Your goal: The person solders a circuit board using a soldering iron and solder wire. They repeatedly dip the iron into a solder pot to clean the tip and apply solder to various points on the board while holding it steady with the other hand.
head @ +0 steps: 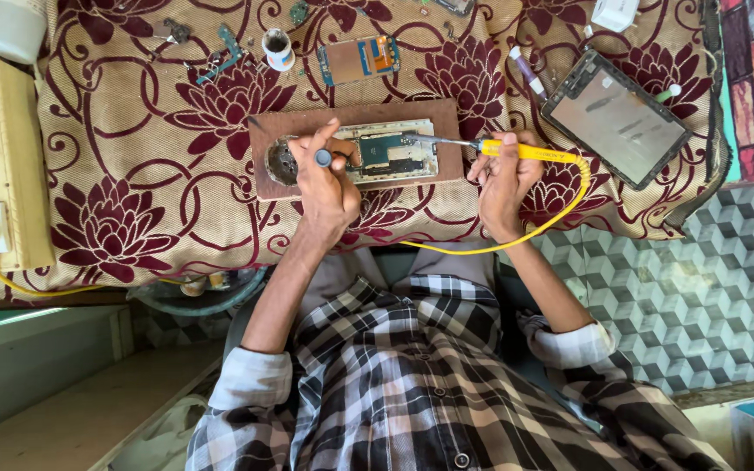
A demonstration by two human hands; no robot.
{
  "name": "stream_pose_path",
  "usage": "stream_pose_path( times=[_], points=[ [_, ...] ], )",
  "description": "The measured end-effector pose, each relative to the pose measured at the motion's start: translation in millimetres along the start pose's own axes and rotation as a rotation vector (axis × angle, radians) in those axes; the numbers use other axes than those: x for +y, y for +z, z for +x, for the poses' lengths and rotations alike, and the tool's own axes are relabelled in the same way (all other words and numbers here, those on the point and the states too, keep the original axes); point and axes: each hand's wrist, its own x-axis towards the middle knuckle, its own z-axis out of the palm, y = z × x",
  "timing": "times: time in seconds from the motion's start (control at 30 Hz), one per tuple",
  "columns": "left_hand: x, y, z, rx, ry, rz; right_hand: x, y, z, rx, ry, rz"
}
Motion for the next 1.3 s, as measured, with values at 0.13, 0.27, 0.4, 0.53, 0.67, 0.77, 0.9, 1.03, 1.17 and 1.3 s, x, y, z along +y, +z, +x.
stream_pose_path(
  times=[0.13, 0.27, 0.4, 0.53, 0.67, 0.77, 0.9, 1.03, 1.17, 1.3],
  points=[
    [-4.4, 2.8, -5.2, -0.043, -0.017, 0.017, 2.7, -2.7, 2.6, 0.042, -0.013, 0.085],
    [-9.8, 5.0, -10.6, -0.078, 0.013, 0.036, 2.5, -4.5, 0.5, -0.012, -0.002, 0.029],
    [-12.5, 7.5, -8.9, -0.060, 0.082, 0.061, 0.8, -2.5, 1.3, -0.048, -0.012, -0.042],
    [-9.0, 4.8, -7.0, -0.073, 0.072, 0.035, -2.1, 0.1, 0.6, -0.065, -0.029, -0.051],
    [-5.7, 4.9, -4.2, -0.057, 0.091, 0.043, -5.6, 1.6, -1.0, -0.058, -0.021, -0.040],
    [-5.0, 3.5, -4.6, -0.062, 0.090, 0.046, -5.3, 2.0, -1.6, -0.069, -0.027, -0.060],
    [-4.5, 3.6, -4.1, -0.083, 0.084, 0.057, -2.6, -0.3, -1.4, -0.078, -0.034, -0.075],
    [-2.7, 0.7, -4.0, -0.093, 0.069, 0.037, 0.6, -0.8, -3.3, 0.020, -0.026, -0.047],
    [-1.6, 0.2, 0.3, -0.106, 0.094, 0.035, 0.4, -0.3, 0.1, 0.043, -0.016, 0.030],
    [0.5, 2.1, -0.3, -0.110, 0.095, 0.023, -1.0, -2.6, -1.0, -0.015, -0.015, 0.042]
  ],
)
